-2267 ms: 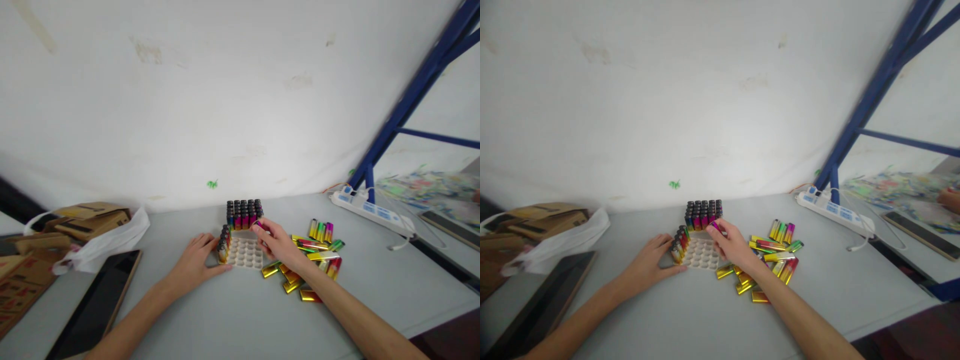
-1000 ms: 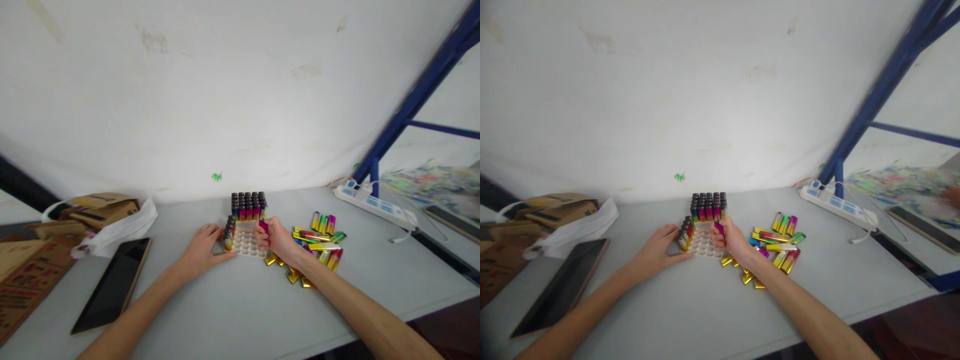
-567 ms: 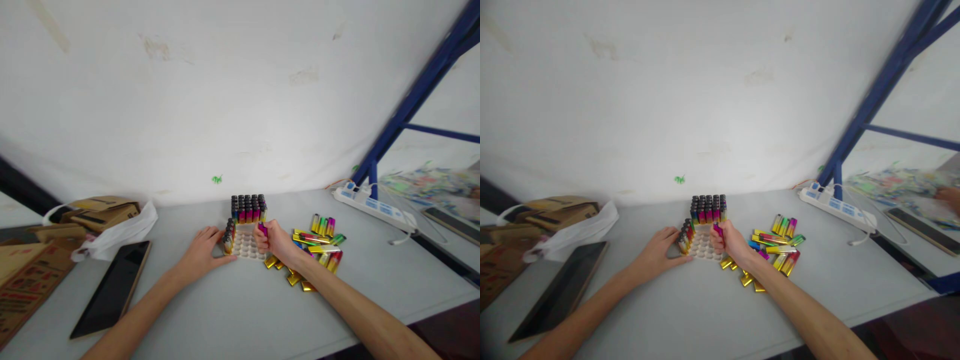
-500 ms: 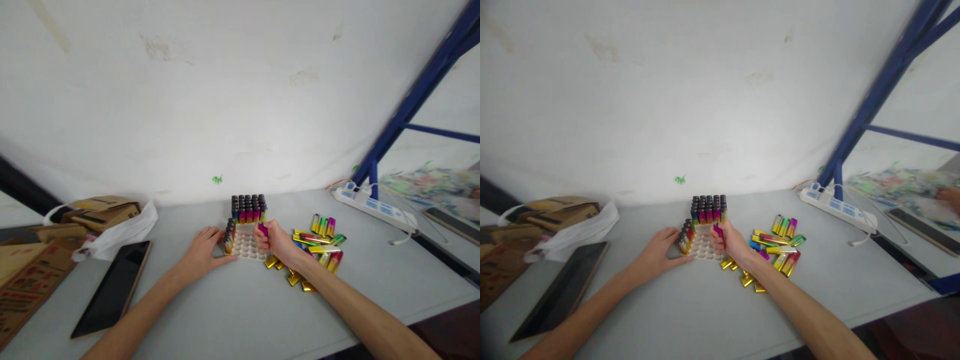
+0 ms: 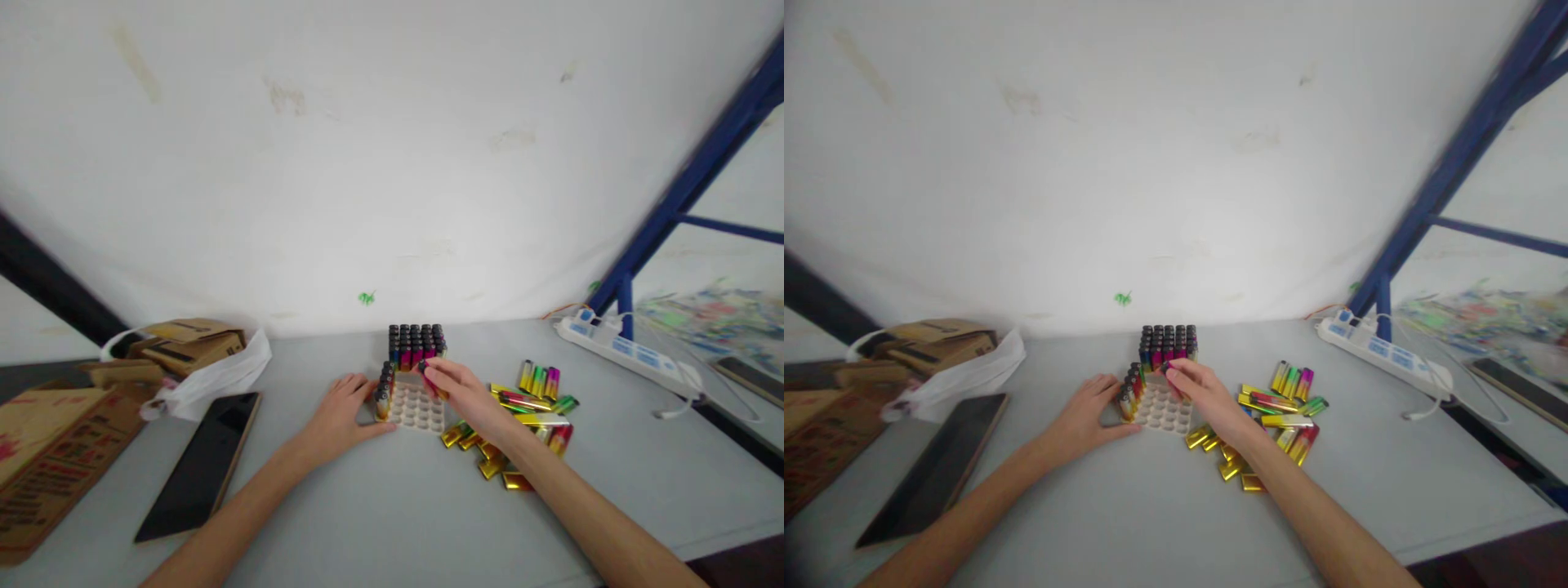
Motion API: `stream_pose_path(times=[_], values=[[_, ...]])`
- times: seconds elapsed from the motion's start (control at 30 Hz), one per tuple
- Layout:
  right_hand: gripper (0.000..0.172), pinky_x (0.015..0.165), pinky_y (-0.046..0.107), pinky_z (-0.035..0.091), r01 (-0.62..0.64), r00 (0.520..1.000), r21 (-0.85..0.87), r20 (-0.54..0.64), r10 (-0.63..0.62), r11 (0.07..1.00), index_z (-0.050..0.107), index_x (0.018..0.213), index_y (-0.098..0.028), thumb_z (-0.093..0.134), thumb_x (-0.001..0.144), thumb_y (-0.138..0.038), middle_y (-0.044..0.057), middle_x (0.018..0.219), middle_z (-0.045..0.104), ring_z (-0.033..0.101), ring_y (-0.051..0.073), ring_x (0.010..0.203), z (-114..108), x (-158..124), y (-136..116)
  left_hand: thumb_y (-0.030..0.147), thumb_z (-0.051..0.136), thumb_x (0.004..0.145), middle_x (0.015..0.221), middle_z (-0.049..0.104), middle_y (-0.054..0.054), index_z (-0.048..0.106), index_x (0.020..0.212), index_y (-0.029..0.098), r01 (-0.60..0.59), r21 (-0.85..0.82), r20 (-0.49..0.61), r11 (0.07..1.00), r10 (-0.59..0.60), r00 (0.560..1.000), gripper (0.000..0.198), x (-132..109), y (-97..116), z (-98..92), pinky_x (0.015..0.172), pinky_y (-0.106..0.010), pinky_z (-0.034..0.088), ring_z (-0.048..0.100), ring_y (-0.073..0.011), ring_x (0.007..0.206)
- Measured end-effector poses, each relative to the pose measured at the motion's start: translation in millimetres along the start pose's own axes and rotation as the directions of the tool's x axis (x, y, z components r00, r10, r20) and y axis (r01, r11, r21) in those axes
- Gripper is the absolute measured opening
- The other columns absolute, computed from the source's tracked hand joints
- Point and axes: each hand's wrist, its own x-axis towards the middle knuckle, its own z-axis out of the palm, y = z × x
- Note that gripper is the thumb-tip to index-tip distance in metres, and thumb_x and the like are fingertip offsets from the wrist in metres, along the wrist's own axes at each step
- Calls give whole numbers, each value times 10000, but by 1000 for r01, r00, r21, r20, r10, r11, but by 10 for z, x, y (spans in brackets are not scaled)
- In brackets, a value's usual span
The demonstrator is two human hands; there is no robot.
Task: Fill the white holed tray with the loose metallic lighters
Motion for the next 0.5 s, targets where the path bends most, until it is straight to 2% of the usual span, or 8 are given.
stream_pose_path(times=[0.1, 0.17, 0.23, 0.33, 0.43, 0.5], values=[[451, 856, 335, 535, 96, 991, -135, -81, -107, 986, 726, 1066, -220, 821, 886, -622, 17, 927, 732, 680, 204, 899, -27, 44, 28, 728, 801, 862, 1118, 718, -105, 727, 1179, 187, -1, 5, 16, 1000, 1, 1000, 631, 0, 15, -5, 986, -475, 515, 664, -345, 1074], [457, 955, 381, 559, 139, 986, -181, -62, -152, 974, 709, 1132, -226, 789, 916, -621, 65, 1083, 791, 738, 248, 1042, -20, 61, 71, 725, 800, 864, 1118, 714, -103, 726, 1194, 190, 3, 9, 19, 1000, -3, 1000, 633, -2, 20, -6, 981, -478, 512, 664, -347, 1074], [411, 985, 402, 573, 165, 986, -227, 0, -170, 960, 669, 1183, -235, 699, 995, -599, 91, 1153, 811, 762, 263, 1104, 2, 57, 130, 729, 793, 867, 1122, 713, -101, 725, 1208, 197, 5, 10, 19, 1000, -5, 1000, 635, -6, 21, -5, 970, -476, 512, 663, -347, 1073], [301, 916, 389, 593, 204, 977, -372, 19, -212, 906, 603, 1201, -248, 589, 1076, -522, 81, 1104, 821, 783, 251, 1026, 44, 40, 217, 737, 777, 876, 1140, 713, -104, 721, 1227, 198, -4, 12, 14, 1000, 4, 1000, 646, -11, 19, -3, 982, -479, 510, 658, -348, 1087], [221, 790, 362, 588, 212, 967, -520, -12, -255, 827, 560, 1186, -246, 552, 1094, -447, 62, 987, 800, 776, 246, 888, 75, 47, 274, 744, 765, 884, 1148, 717, -102, 717, 1228, 204, -14, 18, 4, 1000, 14, 1000, 642, -11, 16, -2, 995, -480, 504, 656, -345, 1101], [187, 756, 360, 580, 222, 963, -567, -1, -270, 793, 539, 1186, -239, 537, 1099, -405, 61, 953, 774, 766, 246, 845, 91, 65, 296, 741, 763, 887, 1128, 720, -96, 718, 1209, 207, -14, 25, 5, 1000, 14, 1000, 625, -7, 12, -1, 972, -471, 506, 659, -341, 1086]])
